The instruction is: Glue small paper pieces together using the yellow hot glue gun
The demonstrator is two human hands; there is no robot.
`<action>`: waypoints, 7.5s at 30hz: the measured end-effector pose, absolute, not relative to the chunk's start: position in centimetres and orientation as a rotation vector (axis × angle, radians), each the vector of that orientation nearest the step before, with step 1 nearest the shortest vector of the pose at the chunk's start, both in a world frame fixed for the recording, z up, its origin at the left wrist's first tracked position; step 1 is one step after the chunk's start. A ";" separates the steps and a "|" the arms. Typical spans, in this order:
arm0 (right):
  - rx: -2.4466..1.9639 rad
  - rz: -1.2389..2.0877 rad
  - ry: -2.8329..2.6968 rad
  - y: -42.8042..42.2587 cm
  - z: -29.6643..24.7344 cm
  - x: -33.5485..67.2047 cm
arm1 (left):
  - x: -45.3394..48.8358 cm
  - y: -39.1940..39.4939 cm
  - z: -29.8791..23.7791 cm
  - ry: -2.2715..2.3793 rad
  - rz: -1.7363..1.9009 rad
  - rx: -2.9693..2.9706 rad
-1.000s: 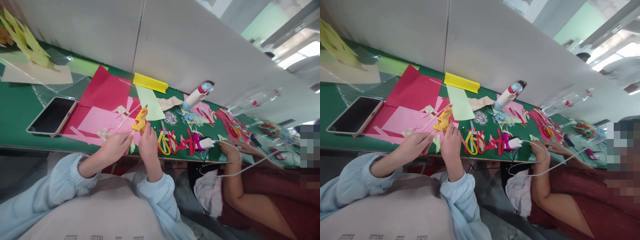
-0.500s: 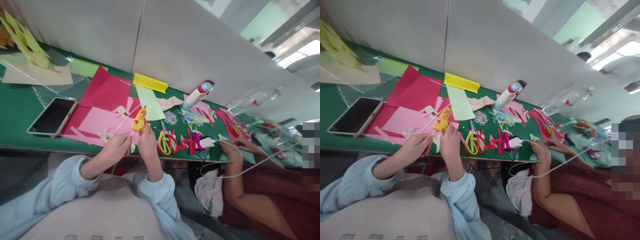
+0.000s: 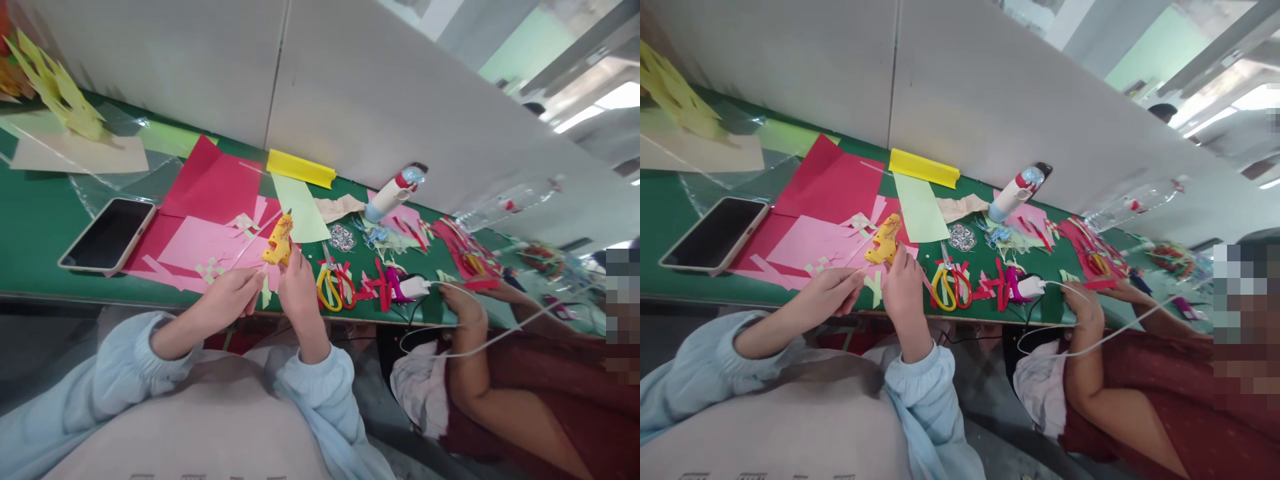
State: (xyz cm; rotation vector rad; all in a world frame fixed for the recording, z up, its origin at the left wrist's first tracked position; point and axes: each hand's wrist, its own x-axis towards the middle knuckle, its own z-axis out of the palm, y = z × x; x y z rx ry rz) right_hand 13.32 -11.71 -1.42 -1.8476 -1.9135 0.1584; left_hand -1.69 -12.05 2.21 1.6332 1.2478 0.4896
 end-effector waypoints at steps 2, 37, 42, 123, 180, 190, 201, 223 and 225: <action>-1.879 0.178 -1.889 -11.8 -1.3 13.0 | -1.5 -12.3 1.9 1.293 0.534 1.684; -1.911 -0.049 -1.965 -12.5 -0.9 12.2 | -3.4 -11.7 0.6 1.253 0.586 1.416; -1.906 -0.071 -1.975 -12.5 -0.9 12.3 | -3.2 -11.4 1.1 1.151 0.681 1.329; -0.999 1.417 -1.065 -12.2 0.0 12.3 | -0.3 -10.1 1.6 0.744 0.961 0.859; -1.460 0.865 -1.824 -16.4 2.7 14.5 | -2.7 -15.0 -0.7 1.089 1.039 0.558; -1.465 0.795 -1.841 -16.8 2.3 14.1 | -3.2 -14.9 -0.8 1.098 1.044 0.629; -1.462 0.807 -1.833 -17.3 2.4 14.1 | -3.0 -15.1 -0.8 1.048 1.081 0.547; -1.483 0.736 -1.875 -17.5 2.6 14.6 | -3.0 -15.4 -1.1 1.032 1.067 0.577; -1.480 0.747 -1.878 -17.4 2.7 14.8 | -2.9 -15.5 -1.1 1.035 1.062 0.564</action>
